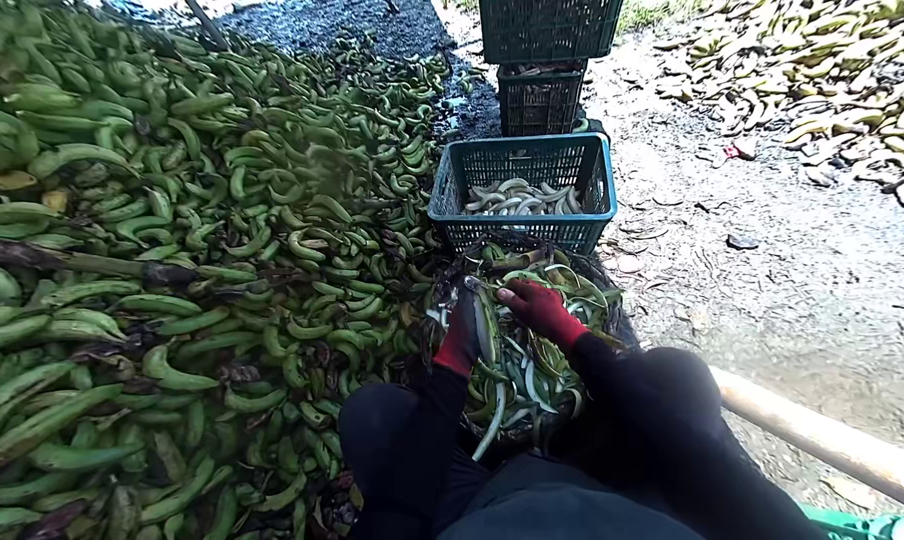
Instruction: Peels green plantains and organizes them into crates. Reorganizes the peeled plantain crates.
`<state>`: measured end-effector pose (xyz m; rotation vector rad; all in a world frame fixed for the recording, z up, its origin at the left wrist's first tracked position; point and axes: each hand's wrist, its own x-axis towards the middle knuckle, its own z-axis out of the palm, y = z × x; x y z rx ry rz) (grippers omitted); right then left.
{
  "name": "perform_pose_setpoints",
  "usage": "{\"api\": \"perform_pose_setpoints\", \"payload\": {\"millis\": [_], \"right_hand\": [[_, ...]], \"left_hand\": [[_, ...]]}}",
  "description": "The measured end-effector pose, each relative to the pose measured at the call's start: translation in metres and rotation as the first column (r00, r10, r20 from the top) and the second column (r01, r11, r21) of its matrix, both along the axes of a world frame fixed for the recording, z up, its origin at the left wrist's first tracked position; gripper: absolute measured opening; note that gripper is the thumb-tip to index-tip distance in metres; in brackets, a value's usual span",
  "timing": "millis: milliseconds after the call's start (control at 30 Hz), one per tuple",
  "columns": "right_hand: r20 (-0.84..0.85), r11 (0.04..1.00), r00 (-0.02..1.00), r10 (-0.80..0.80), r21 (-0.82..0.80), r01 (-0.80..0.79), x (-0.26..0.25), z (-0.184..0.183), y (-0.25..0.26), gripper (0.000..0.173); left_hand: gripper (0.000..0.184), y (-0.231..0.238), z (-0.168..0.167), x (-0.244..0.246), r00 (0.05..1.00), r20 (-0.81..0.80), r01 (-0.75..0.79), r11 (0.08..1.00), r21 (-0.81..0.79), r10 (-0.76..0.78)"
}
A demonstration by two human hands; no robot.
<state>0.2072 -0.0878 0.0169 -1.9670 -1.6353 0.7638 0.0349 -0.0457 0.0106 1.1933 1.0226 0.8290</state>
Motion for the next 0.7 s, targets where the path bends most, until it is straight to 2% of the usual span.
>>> {"api": "perform_pose_setpoints", "payload": {"millis": [67, 133, 167, 233, 267, 333, 400, 467, 533, 600, 700], "right_hand": [[-0.057, 0.997, 0.998, -0.042, -0.063, 0.038, 0.011, -0.009, 0.012, 0.050], [-0.055, 0.986, 0.988, -0.147, -0.091, 0.142, 0.022, -0.022, 0.019, 0.055], [-0.081, 0.978, 0.977, -0.199, -0.081, 0.192, 0.027, -0.026, 0.018, 0.057], [-0.120, 0.978, 0.971, -0.206, 0.008, 0.209, 0.028, -0.022, 0.007, 0.054], [-0.087, 0.987, 0.988, -0.129, 0.085, 0.136, 0.025, -0.018, -0.002, 0.052], [0.057, 0.963, 0.992, 0.115, 0.237, -0.125, 0.017, -0.014, -0.021, 0.055], [0.254, 0.884, 0.917, 0.306, 0.282, -0.373, 0.008, -0.011, -0.037, 0.066], [0.327, 0.875, 0.885, 0.330, 0.246, -0.417, 0.002, -0.008, -0.041, 0.065], [0.226, 0.944, 0.939, 0.258, 0.149, -0.295, 0.002, -0.009, -0.032, 0.061], [0.093, 0.992, 0.991, 0.098, 0.065, -0.104, 0.006, -0.014, -0.016, 0.054], [-0.068, 0.990, 0.991, -0.113, -0.098, 0.106, 0.027, -0.030, 0.008, 0.056]], "left_hand": [[0.053, -0.002, -0.002, -0.006, 0.995, 0.017, 0.098, 0.995, -0.033, -0.097], [0.049, 0.000, -0.008, -0.013, 0.974, 0.094, 0.212, 0.976, -0.045, -0.207], [0.048, 0.003, -0.009, -0.013, 0.962, 0.165, 0.236, 0.967, -0.099, -0.218], [0.049, 0.013, -0.012, -0.012, 0.943, 0.321, 0.183, 0.946, -0.268, -0.091], [0.052, 0.019, -0.011, -0.014, 0.932, 0.360, 0.157, 0.937, -0.313, -0.036], [0.052, 0.027, -0.009, -0.024, 0.917, 0.397, 0.170, 0.943, -0.285, -0.045], [0.047, 0.026, 0.003, -0.023, 0.918, 0.393, 0.189, 0.928, -0.322, -0.050], [0.046, 0.019, 0.010, -0.020, 0.929, 0.363, 0.216, 0.903, -0.372, -0.073], [0.046, 0.015, 0.005, -0.008, 0.934, 0.355, 0.189, 0.907, -0.377, -0.047], [0.041, 0.011, -0.002, 0.004, 0.914, 0.404, 0.147, 0.919, -0.365, 0.014], [0.042, 0.006, -0.010, 0.007, 0.900, 0.434, 0.206, 0.916, -0.343, -0.040]]}}
